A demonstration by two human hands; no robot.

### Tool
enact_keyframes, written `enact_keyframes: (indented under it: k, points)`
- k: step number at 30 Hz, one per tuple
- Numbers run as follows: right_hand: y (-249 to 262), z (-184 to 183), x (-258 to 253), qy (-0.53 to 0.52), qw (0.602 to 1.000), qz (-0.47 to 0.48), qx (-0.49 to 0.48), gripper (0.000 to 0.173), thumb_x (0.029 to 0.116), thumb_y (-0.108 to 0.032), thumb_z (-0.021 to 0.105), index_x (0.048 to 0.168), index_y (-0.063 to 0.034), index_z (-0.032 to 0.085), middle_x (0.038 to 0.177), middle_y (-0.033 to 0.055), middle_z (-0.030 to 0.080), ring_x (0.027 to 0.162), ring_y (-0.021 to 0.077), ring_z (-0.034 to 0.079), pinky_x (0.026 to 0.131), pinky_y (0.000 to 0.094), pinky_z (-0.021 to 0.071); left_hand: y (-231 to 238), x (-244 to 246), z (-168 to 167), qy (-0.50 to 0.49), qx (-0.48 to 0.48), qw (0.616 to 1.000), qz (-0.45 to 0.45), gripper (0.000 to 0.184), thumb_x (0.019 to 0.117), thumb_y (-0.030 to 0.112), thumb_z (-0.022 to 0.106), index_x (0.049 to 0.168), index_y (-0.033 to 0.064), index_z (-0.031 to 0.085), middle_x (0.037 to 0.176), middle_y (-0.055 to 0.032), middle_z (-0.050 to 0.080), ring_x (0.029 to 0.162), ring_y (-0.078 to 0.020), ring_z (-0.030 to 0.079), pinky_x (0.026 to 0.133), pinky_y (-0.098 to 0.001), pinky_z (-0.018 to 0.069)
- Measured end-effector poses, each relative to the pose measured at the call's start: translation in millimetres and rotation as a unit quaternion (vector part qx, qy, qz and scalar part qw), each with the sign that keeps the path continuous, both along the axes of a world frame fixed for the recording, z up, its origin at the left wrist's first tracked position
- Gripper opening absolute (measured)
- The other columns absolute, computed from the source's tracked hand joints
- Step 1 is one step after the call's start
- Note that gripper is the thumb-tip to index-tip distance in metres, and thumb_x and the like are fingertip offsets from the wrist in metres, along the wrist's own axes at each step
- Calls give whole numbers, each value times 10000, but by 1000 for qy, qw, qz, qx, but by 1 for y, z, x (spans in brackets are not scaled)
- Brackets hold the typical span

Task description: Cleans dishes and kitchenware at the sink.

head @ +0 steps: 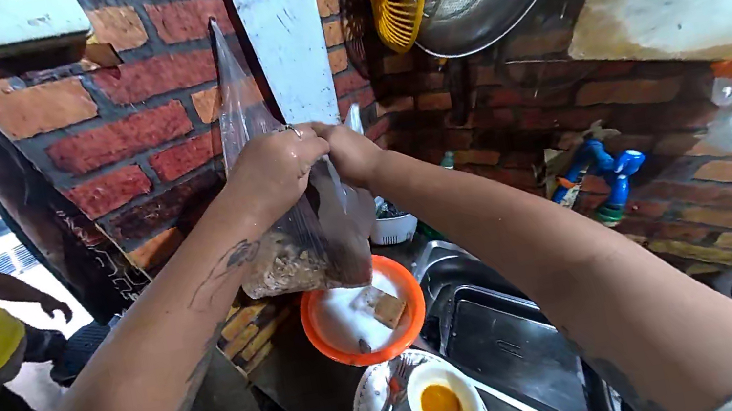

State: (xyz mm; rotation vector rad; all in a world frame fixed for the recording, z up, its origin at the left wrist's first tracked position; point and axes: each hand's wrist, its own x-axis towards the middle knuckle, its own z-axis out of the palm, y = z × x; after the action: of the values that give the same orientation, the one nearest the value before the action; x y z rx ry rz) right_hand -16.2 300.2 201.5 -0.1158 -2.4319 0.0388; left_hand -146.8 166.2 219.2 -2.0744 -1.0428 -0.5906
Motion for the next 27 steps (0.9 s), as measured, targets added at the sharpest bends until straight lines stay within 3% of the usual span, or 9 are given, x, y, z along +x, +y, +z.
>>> enact_keyframes:
  k: [3, 9, 14, 16, 18, 20, 23, 25, 27]
  points:
    - [-7, -5, 6, -6, 1000, -20, 19, 392, 928, 165, 494, 1296, 83, 598, 1264, 274, 661, 1037, 440, 708, 914, 574, 556, -3, -3, 2, -9, 6, 1000, -11, 221, 978, -25, 531, 1030, 2, 744, 1031, -183, 735, 953, -332, 729, 822, -456, 585]
    - [10, -27, 20, 23, 998, 19, 47, 341, 894, 136, 580, 1201, 55, 704, 1342, 268, 620, 1029, 434, 704, 869, 564, 586, -2, -8, -2, -4, -2, 1000, -4, 244, 979, -20, 523, 1062, 14, 751, 1033, -183, 727, 930, -339, 725, 804, -467, 587]
    - [19, -28, 30, 3, 997, -11, 80, 270, 977, 8, 569, 1208, 28, 706, 1291, 258, 641, 913, 417, 721, 787, 561, 598, 4, -6, -2, -3, -19, 1000, 1, 239, 981, -23, 528, 1056, 14, 752, 1039, -182, 725, 948, -335, 726, 829, -472, 588]
    - [23, -24, 32, -51, 996, -57, 47, 293, 1001, -19, 544, 1251, -2, 695, 1266, 248, 643, 998, 431, 699, 859, 591, 569, 5, -4, -4, 2, -33, 999, 15, 235, 976, -22, 526, 1041, 13, 749, 1030, -181, 719, 934, -340, 719, 816, -480, 581]
    - [26, -17, 39, 14, 992, -117, -51, 312, 982, -35, 580, 1267, -14, 705, 1222, 236, 670, 1067, 407, 684, 938, 575, 554, 10, -3, -4, 6, -48, 999, 25, 209, 975, -29, 538, 1020, -1, 741, 1012, -198, 709, 920, -369, 713, 800, -515, 576]
    - [26, -5, 48, 108, 953, -181, -219, 232, 962, -61, 621, 1157, 13, 722, 1091, 222, 705, 995, 347, 696, 901, 540, 558, 17, -4, -9, 0, -54, 998, 31, 204, 958, -42, 543, 1007, -14, 739, 1014, -211, 716, 935, -392, 715, 811, -543, 572]
    - [38, -4, 60, 216, 828, -193, -480, 249, 1005, -121, 600, 1210, -17, 695, 1085, 172, 703, 920, 252, 703, 821, 454, 595, 27, -7, -17, -8, -53, 997, 48, 218, 952, -61, 543, 1028, -17, 743, 1036, -213, 715, 973, -403, 707, 852, -556, 560]
    - [45, -11, 76, 292, 748, -146, -578, 268, 1045, -123, 530, 1262, 3, 624, 1044, 149, 669, 808, 206, 674, 728, 378, 597, 34, -6, -22, -39, -63, 995, 61, 220, 995, -31, 521, 1072, -26, 727, 1133, -222, 708, 1063, -414, 693, 927, -572, 544]
    - [41, -19, 97, 324, 708, -132, -614, 256, 1041, -88, 503, 1264, 8, 585, 988, 116, 654, 737, 168, 670, 681, 319, 604, 30, 3, -31, -75, -90, 989, 85, 271, 1048, 48, 485, 1208, -6, 696, 1335, -232, 644, 1190, -436, 650, 994, -599, 509]
